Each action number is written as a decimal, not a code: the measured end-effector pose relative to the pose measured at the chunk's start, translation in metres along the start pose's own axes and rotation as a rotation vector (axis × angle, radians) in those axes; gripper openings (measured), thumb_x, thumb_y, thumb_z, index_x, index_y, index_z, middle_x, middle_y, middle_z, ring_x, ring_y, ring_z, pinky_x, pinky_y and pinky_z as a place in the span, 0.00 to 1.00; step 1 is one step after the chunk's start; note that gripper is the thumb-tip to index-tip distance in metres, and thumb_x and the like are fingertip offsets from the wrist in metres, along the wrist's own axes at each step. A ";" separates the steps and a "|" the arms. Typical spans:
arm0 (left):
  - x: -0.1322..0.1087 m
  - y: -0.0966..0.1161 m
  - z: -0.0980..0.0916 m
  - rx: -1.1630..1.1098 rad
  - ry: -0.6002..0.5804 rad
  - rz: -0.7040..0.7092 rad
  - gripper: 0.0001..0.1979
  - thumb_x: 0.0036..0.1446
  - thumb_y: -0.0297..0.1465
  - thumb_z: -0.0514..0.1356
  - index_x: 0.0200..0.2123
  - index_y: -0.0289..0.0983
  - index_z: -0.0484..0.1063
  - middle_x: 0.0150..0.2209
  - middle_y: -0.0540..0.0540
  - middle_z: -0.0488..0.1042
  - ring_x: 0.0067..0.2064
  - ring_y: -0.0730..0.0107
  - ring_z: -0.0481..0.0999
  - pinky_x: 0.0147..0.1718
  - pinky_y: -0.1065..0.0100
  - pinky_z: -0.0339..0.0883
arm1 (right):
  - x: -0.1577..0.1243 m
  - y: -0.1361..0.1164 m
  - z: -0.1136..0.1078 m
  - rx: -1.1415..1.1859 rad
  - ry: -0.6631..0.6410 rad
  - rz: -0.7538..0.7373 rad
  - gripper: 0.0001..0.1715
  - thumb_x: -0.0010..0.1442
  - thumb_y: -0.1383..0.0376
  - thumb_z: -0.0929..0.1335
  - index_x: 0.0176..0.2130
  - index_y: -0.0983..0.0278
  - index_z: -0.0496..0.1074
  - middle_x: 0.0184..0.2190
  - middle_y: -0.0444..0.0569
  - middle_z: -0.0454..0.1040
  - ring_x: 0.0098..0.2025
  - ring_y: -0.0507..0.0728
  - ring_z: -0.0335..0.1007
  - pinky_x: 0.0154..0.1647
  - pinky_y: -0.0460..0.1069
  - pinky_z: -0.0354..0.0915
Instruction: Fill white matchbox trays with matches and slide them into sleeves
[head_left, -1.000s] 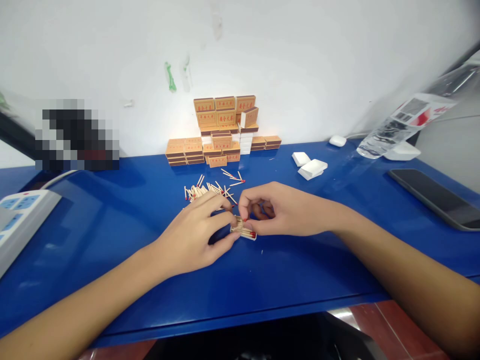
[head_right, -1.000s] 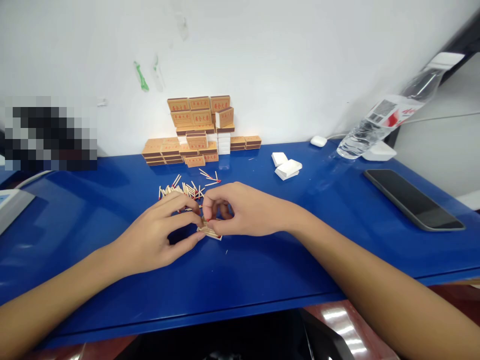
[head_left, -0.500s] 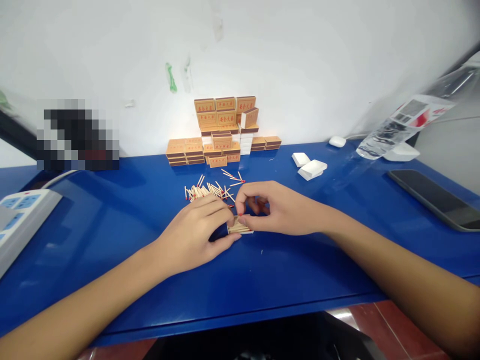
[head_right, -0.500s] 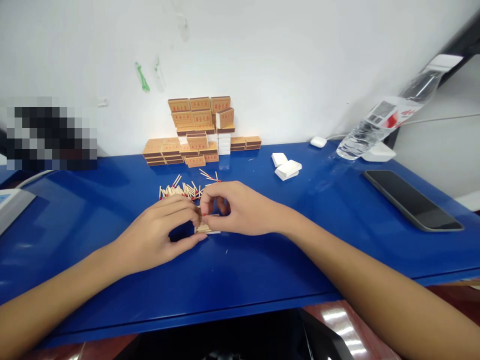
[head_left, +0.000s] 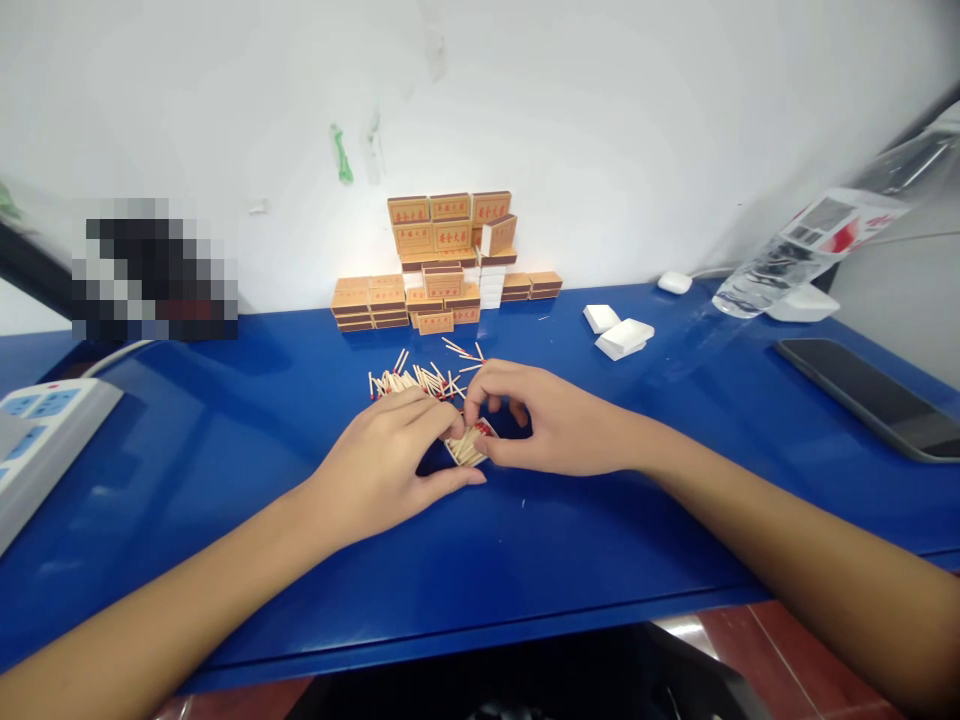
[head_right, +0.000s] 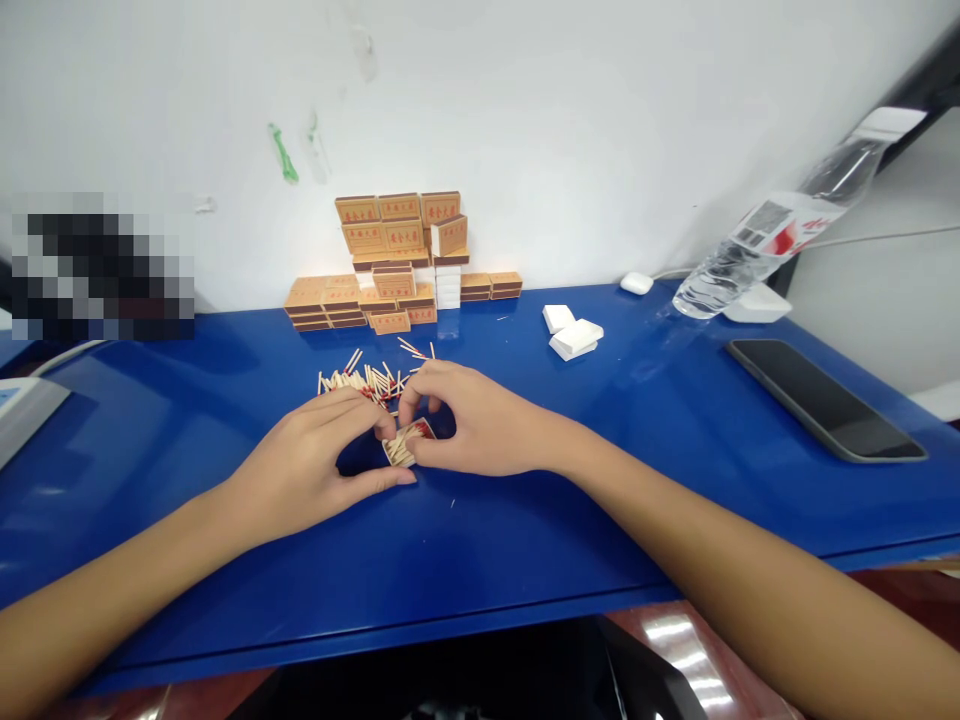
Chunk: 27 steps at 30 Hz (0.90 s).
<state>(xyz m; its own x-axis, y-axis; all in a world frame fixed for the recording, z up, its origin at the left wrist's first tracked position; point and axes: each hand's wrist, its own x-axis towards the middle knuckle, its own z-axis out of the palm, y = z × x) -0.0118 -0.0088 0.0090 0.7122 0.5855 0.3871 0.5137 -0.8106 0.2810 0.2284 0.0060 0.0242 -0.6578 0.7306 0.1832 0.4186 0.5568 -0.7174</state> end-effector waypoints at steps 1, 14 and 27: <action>0.000 0.000 0.000 0.001 0.000 -0.003 0.17 0.64 0.45 0.68 0.42 0.38 0.71 0.36 0.47 0.77 0.40 0.60 0.75 0.42 0.59 0.70 | 0.000 -0.001 -0.002 -0.014 -0.002 0.000 0.09 0.59 0.67 0.73 0.41 0.60 0.75 0.39 0.45 0.74 0.41 0.55 0.65 0.44 0.51 0.64; -0.001 -0.001 0.001 0.003 0.000 0.002 0.16 0.65 0.44 0.67 0.41 0.38 0.71 0.36 0.47 0.76 0.41 0.59 0.75 0.43 0.58 0.71 | 0.001 0.001 -0.006 -0.165 0.020 -0.075 0.09 0.63 0.70 0.70 0.44 0.60 0.77 0.42 0.49 0.72 0.47 0.58 0.67 0.48 0.53 0.64; -0.001 0.002 0.000 -0.038 -0.016 0.019 0.15 0.65 0.43 0.67 0.42 0.36 0.73 0.37 0.46 0.77 0.40 0.61 0.76 0.41 0.59 0.71 | 0.003 0.007 -0.009 -0.292 0.146 0.027 0.06 0.62 0.70 0.68 0.37 0.64 0.77 0.35 0.47 0.73 0.37 0.54 0.67 0.40 0.51 0.61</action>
<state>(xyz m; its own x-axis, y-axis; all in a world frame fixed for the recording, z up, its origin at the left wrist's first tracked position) -0.0115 -0.0108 0.0092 0.7295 0.5697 0.3786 0.4814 -0.8208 0.3074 0.2348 0.0154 0.0256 -0.5564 0.7836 0.2765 0.6101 0.6112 -0.5042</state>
